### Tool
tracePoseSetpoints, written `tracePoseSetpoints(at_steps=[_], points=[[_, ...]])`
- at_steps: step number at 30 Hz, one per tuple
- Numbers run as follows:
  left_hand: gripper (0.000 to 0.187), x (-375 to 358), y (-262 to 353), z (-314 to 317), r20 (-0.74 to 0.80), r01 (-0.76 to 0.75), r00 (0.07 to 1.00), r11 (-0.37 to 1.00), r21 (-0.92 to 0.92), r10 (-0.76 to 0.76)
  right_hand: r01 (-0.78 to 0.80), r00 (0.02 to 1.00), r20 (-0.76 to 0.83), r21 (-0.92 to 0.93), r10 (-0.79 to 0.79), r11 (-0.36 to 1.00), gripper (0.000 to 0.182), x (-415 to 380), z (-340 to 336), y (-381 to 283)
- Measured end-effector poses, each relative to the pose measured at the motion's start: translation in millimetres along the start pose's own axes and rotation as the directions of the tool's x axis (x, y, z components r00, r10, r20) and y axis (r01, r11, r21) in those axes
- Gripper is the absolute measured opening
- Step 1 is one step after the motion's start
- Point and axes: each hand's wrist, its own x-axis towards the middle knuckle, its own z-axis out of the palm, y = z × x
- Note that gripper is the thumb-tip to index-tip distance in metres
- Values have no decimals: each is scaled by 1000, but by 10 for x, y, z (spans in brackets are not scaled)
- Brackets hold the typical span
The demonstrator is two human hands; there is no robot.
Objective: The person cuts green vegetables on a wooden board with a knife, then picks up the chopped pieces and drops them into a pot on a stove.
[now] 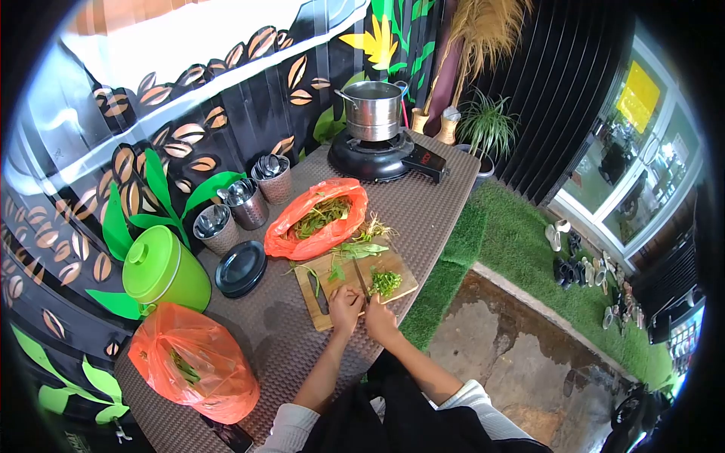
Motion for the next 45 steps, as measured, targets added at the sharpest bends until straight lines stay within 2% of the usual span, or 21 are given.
tracePoseSetpoints(at_steps=[4,6,10,12,13,14,16,17,19,23,29,32,38,40,41,43,44,45], points=[[15,-18,81,-64,34,113,993,993,-16,-112,-40,999,23,-14,40,999,29,-3,32,11],[12,-23,37,-50,29,44,999,994,-98,-41,6,1000,5,-20,-6,1000,28,7,9,48],[12,53,-29,-165,85,-5,996,1000,-28,7,17,1000,13,4,-17,1000,29,-4,4,52],[16,148,-13,-287,-75,-286,953,954,91,293,-3,1000,-29,-21,2,1000,32,-6,36,40],[21,168,6,-385,-117,-175,973,969,176,197,-3,1000,-30,-21,2,1000,32,-7,27,35],[21,218,-21,-444,-117,-176,973,968,176,198,-11,1000,-11,-5,11,1000,33,-7,18,32],[23,310,-130,-508,-220,14,971,903,430,90,-19,1000,9,11,19,1000,35,-9,11,33],[23,318,-176,-527,-221,13,971,903,430,91,-16,1000,22,13,16,1000,35,-7,-2,41],[21,346,-189,-554,-127,76,992,771,632,7,-10,999,32,15,9,1000,36,-11,-25,33],[18,330,-236,-504,-56,9,998,709,705,43,2,1000,11,18,-3,1000,37,-22,-25,48],[17,370,-423,-436,-100,-3,992,790,613,81,6,1000,6,20,-7,1000,36,-28,-43,46],[18,403,-387,-462,-85,37,996,815,579,15,15,1000,8,20,-15,1000,34,-26,-61,54],[21,452,-110,-606,-194,114,981,885,451,-27,61,998,13,-10,-61,998,31,17,-122,100],[21,408,-60,-555,-156,165,978,971,175,-138,73,997,18,-21,-73,997,31,4,-176,79],[21,377,-42,-509,-156,165,978,970,176,-138,78,997,6,2,-78,997,31,-15,-193,71],[20,299,-90,-356,32,350,937,929,-118,-348,78,997,-5,24,-78,997,31,-50,-192,69],[20,272,-114,-284,35,350,937,929,-119,-349,71,997,-9,21,-70,997,32,-79,-178,59],[19,251,-97,-228,82,409,913,887,-214,-400,63,998,-14,17,-63,998,33,-98,-148,67]])
